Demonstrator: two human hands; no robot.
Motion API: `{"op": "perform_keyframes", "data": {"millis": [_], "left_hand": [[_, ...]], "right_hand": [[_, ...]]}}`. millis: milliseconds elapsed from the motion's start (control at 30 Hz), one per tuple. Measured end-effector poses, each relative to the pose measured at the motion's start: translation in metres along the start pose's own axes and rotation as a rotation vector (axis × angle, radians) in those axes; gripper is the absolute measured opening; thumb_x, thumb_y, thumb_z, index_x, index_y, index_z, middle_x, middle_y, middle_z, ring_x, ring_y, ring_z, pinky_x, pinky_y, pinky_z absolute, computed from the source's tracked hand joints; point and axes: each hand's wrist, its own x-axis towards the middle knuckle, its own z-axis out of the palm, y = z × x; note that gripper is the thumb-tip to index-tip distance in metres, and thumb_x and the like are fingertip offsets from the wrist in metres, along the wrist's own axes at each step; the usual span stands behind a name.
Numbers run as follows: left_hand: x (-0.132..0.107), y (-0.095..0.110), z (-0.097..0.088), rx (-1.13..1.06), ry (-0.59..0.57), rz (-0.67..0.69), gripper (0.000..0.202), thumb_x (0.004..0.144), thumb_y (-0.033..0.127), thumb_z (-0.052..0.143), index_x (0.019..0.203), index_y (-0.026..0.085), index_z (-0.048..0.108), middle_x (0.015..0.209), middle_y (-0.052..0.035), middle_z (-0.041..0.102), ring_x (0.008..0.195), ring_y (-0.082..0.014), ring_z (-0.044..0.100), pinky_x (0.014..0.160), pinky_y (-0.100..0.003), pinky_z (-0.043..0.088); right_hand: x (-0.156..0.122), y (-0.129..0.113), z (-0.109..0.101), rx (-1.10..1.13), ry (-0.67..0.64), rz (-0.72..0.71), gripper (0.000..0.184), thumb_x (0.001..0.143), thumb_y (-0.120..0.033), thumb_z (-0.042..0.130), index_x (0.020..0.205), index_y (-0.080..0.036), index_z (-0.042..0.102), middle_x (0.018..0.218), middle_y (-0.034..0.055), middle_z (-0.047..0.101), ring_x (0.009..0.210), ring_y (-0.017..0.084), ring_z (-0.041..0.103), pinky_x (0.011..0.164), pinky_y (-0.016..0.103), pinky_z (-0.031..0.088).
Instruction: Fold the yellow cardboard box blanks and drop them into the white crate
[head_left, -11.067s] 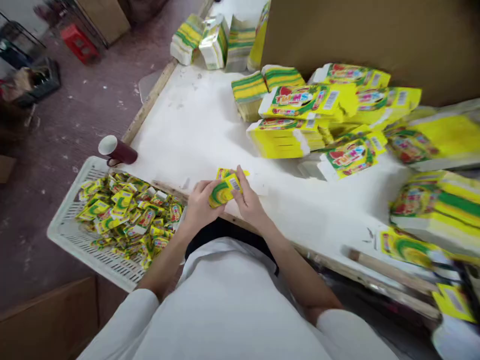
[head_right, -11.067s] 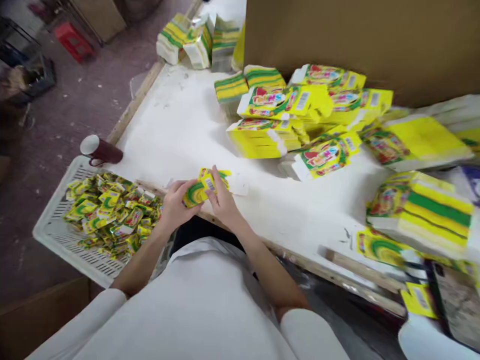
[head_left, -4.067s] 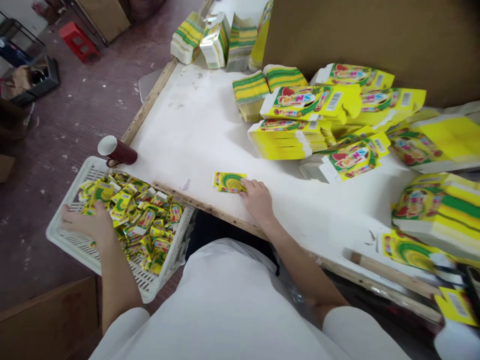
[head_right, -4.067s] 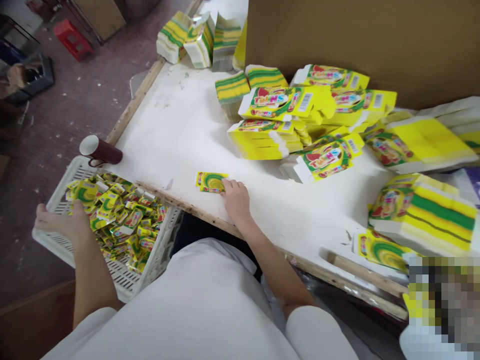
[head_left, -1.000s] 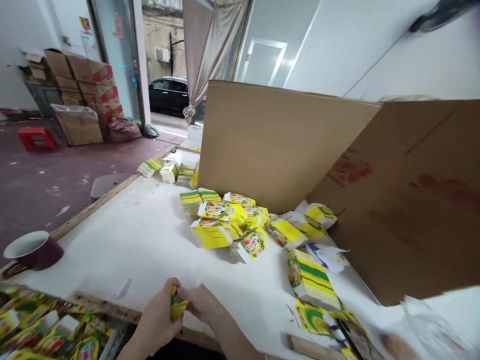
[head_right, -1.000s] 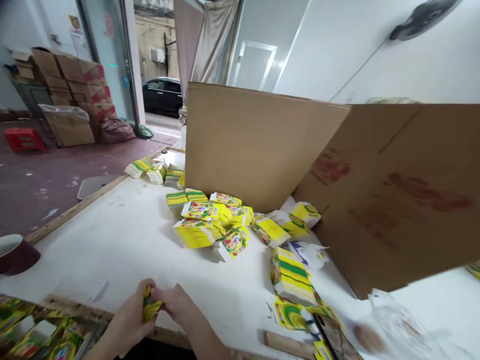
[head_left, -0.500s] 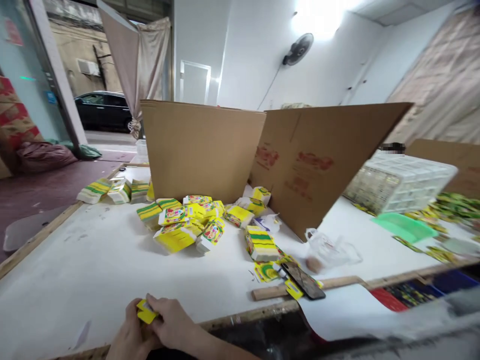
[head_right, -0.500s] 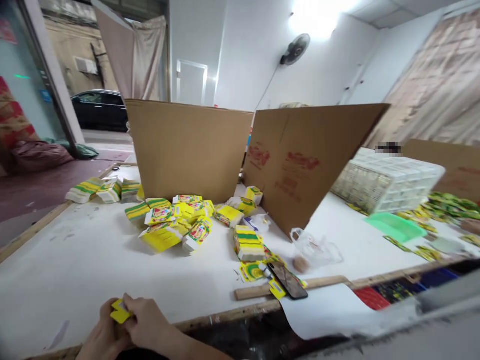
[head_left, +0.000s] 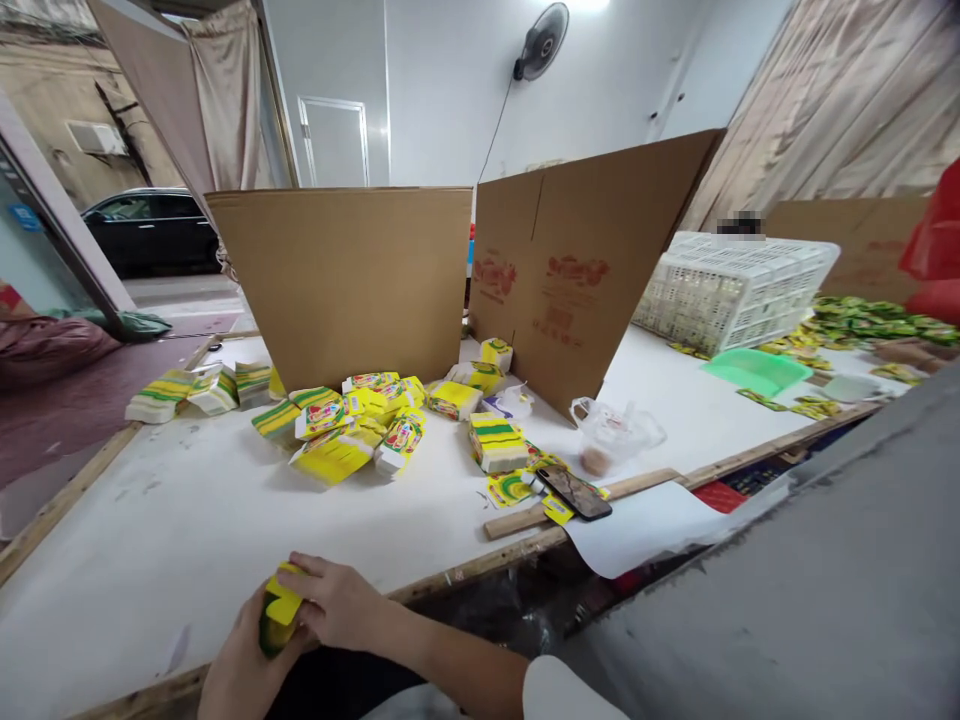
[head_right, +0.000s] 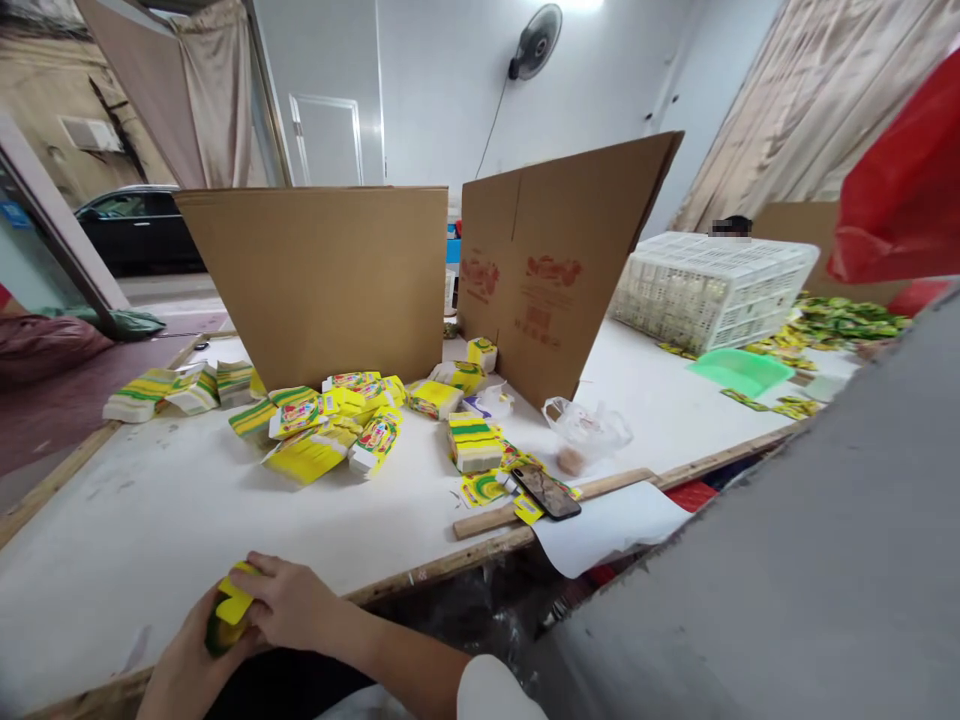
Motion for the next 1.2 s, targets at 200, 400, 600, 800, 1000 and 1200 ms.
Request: {"op": "perform_keyframes", "data": {"millis": [200,400,600,800,1000,1200], "left_hand": [[0.0,0.01,-0.011,-0.044,-0.029,0.047,0.065,0.064,0.052,0.072,0.118,0.02,0.06,0.111,-0.0111,0.077,0.1,-0.0348,0.076,0.088,-0.047,0.062],[0.005,0.022,-0.011,0.0,-0.157,0.066,0.051,0.061,0.047,0.077,0.104,0.021,0.069,0.103,-0.009,0.079,0.092,-0.034,0.077,0.084,-0.044,0.062],[0.016,0.034,-0.014,0.061,-0.162,0.123,0.052,0.061,0.051,0.075,0.104,0.022,0.07,0.099,-0.0072,0.079,0.091,-0.0322,0.077,0.081,-0.041,0.062],[0.016,0.05,-0.018,0.093,-0.252,0.109,0.049,0.057,0.048,0.077,0.1,0.025,0.072,0.093,-0.0036,0.081,0.086,-0.0315,0.078,0.077,-0.038,0.063],[0.011,0.062,-0.015,0.154,-0.338,0.144,0.053,0.061,0.048,0.078,0.108,0.024,0.073,0.097,-0.0035,0.082,0.089,-0.0298,0.078,0.078,-0.036,0.063],[0.006,0.067,-0.004,0.206,-0.357,0.299,0.048,0.066,0.045,0.078,0.109,0.025,0.071,0.099,-0.004,0.08,0.09,-0.0272,0.078,0.078,-0.034,0.064]], "right_hand": [[0.001,0.016,-0.015,0.036,-0.033,-0.031,0.022,0.093,-0.013,0.067,0.11,-0.019,0.078,0.144,0.0105,0.065,0.142,0.018,0.055,0.115,0.028,0.045],[-0.007,0.021,-0.041,-0.106,-0.191,-0.118,0.016,0.094,-0.022,0.069,0.106,-0.018,0.079,0.138,0.0091,0.069,0.133,0.015,0.061,0.107,0.022,0.048],[-0.019,0.02,-0.032,-0.245,-0.126,-0.062,0.032,0.1,-0.027,0.059,0.128,-0.018,0.07,0.15,0.0149,0.058,0.143,0.018,0.052,0.113,0.025,0.044],[-0.028,0.024,-0.034,-0.212,-0.08,-0.106,0.024,0.099,-0.025,0.062,0.119,-0.019,0.073,0.133,0.0096,0.071,0.139,0.017,0.055,0.111,0.025,0.046],[-0.045,0.027,-0.047,-0.122,-0.136,-0.094,0.02,0.095,-0.025,0.068,0.112,-0.016,0.075,0.122,0.008,0.075,0.136,0.018,0.057,0.112,0.025,0.045],[-0.066,0.029,-0.046,0.029,-0.021,0.005,0.026,0.094,-0.032,0.07,0.113,-0.014,0.075,0.126,0.0117,0.071,0.134,0.018,0.059,0.108,0.022,0.045]]}}
